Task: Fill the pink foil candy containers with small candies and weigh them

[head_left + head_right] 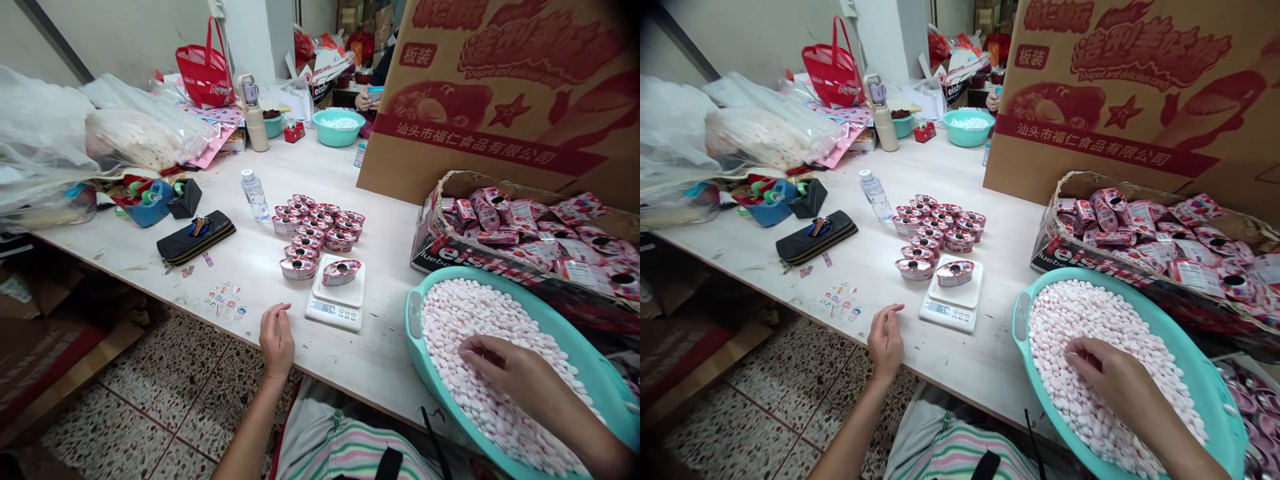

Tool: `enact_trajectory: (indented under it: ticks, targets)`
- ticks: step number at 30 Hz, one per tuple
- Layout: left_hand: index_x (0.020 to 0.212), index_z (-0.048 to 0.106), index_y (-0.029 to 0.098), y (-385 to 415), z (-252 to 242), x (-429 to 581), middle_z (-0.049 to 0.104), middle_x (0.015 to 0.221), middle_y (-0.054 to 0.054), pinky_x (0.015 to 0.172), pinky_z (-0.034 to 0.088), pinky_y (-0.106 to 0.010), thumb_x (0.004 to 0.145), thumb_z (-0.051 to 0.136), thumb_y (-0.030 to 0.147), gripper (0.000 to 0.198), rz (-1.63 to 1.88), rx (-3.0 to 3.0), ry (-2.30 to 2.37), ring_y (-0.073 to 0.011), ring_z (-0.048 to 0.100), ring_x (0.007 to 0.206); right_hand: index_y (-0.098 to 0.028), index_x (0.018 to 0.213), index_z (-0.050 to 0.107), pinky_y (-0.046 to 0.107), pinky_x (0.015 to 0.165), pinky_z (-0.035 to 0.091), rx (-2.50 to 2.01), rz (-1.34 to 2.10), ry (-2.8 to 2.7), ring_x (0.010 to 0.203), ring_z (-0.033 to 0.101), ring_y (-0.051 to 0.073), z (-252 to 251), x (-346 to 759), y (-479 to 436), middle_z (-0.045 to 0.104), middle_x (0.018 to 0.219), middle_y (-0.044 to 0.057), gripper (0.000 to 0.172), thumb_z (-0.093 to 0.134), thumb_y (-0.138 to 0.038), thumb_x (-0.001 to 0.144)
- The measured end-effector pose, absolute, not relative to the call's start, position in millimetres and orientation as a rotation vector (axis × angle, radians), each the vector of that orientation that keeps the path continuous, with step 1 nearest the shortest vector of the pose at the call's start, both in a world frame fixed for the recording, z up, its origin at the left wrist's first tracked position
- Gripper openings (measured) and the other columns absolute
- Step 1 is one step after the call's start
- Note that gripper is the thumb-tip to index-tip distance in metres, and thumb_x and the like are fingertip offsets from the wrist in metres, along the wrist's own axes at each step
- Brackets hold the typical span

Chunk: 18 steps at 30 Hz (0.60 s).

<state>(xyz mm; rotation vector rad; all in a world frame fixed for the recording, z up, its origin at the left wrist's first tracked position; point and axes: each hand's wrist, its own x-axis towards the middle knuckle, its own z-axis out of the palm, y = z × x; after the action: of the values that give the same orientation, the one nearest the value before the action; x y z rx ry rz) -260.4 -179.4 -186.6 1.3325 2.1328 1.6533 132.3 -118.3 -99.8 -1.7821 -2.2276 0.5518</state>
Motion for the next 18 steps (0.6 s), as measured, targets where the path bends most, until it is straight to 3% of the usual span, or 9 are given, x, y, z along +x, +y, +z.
enact_trajectory:
  ticks: [3, 10, 14, 18]
  targets:
    - [0.099, 0.062, 0.019, -180, -187, -261, 0.063, 0.101, -0.006, 0.092, 0.044, -0.034, 0.094, 0.040, 0.028, 0.024, 1.656, 1.331, 2.129, -0.0187, 0.057, 0.100, -0.026, 0.084, 0.069, 0.025, 0.066, 0.050, -1.804, 0.765, -2.257, 0.075, 0.067, 0.020, -100, 138, -117, 0.072, 0.084, 0.001, 0.029, 0.055, -0.051, 0.081]
    - [0.098, 0.062, 0.019, -179, -186, -260, 0.063, 0.100, -0.006, 0.092, 0.044, -0.033, 0.094, 0.040, 0.027, 0.024, 1.665, 1.340, 2.124, -0.0181, 0.057, 0.100, -0.025, 0.087, 0.069, 0.029, 0.074, 0.052, -1.871, 0.923, -1.908, 0.086, 0.066, 0.024, -84, 138, -110, 0.072, 0.091, 0.003, 0.038, 0.062, -0.059, 0.072]
    - [0.098, 0.062, 0.019, -179, -186, -260, 0.063, 0.099, -0.006, 0.092, 0.044, -0.033, 0.094, 0.041, 0.026, 0.023, 1.661, 1.350, 2.135, -0.0181, 0.057, 0.100, -0.025, 0.089, 0.070, 0.027, 0.071, 0.051, -1.774, 0.948, -1.752, 0.083, 0.066, 0.021, -57, 99, -94, 0.072, 0.093, 0.003, 0.036, 0.066, -0.056, 0.071]
    - [0.098, 0.062, 0.019, -179, -186, -260, 0.063, 0.099, -0.007, 0.091, 0.044, -0.033, 0.094, 0.040, 0.027, 0.024, 1.655, 1.362, 2.146, -0.0184, 0.057, 0.099, -0.021, 0.083, 0.070, 0.026, 0.065, 0.049, -1.516, 0.951, -1.832, 0.071, 0.064, 0.017, -41, 33, -67, 0.071, 0.080, 0.003, 0.029, 0.066, -0.049, 0.074]
